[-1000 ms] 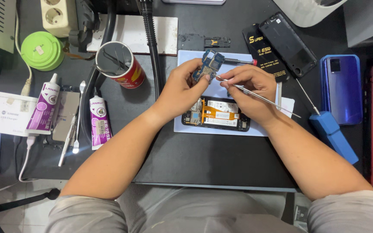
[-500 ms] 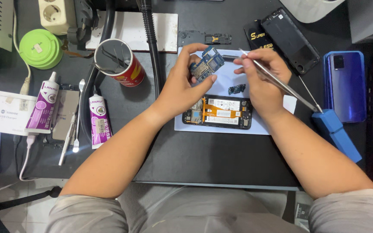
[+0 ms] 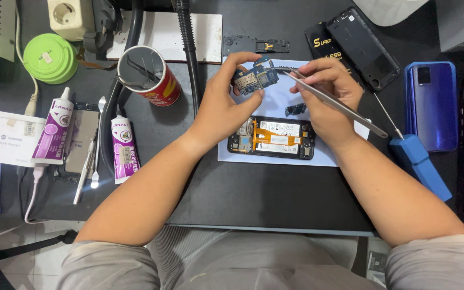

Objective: The person disassembles a smartphone, removes the motherboard, and uses a metal spudger to carefully pry and separate small components on the board. The person handles the motherboard and phone chassis throughout the clip.

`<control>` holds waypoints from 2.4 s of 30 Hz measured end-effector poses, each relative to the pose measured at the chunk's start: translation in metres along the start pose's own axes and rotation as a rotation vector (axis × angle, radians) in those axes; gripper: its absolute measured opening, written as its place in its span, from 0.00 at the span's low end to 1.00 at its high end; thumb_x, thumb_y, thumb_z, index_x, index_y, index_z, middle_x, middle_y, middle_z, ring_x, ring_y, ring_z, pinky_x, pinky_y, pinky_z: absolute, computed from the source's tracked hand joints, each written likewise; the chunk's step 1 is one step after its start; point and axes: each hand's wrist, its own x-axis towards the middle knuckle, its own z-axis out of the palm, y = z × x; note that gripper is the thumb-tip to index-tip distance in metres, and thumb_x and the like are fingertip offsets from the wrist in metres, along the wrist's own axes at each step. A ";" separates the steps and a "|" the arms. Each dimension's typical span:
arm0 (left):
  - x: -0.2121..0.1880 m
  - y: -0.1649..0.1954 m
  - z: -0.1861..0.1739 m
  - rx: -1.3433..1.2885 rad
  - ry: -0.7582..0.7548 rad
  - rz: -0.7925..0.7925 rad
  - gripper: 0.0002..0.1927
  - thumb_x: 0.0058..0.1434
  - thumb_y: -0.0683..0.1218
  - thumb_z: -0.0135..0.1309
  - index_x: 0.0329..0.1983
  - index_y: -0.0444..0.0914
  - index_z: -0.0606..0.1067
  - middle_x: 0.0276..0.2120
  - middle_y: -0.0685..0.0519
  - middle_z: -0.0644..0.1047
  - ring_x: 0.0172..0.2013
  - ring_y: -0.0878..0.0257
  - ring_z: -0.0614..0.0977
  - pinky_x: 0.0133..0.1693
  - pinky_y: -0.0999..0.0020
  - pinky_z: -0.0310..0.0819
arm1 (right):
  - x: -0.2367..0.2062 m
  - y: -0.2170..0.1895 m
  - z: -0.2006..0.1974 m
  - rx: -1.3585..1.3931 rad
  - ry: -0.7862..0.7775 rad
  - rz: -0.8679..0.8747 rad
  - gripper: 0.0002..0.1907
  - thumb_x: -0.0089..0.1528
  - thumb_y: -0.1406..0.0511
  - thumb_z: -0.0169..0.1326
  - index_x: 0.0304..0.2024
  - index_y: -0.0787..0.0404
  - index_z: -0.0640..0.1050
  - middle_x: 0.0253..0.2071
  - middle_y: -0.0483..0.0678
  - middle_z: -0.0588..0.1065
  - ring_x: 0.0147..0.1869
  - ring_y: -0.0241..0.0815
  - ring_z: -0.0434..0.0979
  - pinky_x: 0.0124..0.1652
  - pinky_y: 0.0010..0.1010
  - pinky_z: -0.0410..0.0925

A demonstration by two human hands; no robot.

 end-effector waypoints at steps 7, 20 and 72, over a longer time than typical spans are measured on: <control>0.000 -0.009 0.002 -0.004 0.016 -0.017 0.21 0.60 0.39 0.63 0.57 0.38 0.73 0.39 0.56 0.77 0.39 0.67 0.73 0.42 0.73 0.67 | 0.000 0.003 -0.003 0.052 -0.033 0.048 0.09 0.69 0.81 0.56 0.46 0.67 0.73 0.50 0.51 0.72 0.52 0.41 0.81 0.51 0.33 0.80; 0.000 -0.006 0.002 -0.109 -0.040 -0.101 0.14 0.62 0.39 0.60 0.51 0.36 0.75 0.37 0.57 0.78 0.36 0.74 0.76 0.37 0.76 0.70 | -0.001 0.007 -0.010 0.267 -0.016 0.196 0.09 0.67 0.78 0.58 0.47 0.65 0.75 0.49 0.52 0.74 0.54 0.44 0.82 0.48 0.33 0.80; 0.000 0.001 0.004 -0.041 -0.109 -0.033 0.10 0.71 0.45 0.58 0.50 0.35 0.74 0.40 0.52 0.78 0.36 0.69 0.77 0.37 0.73 0.72 | 0.000 -0.004 -0.004 0.134 -0.123 0.195 0.06 0.68 0.77 0.59 0.42 0.67 0.75 0.46 0.53 0.76 0.52 0.42 0.82 0.55 0.36 0.81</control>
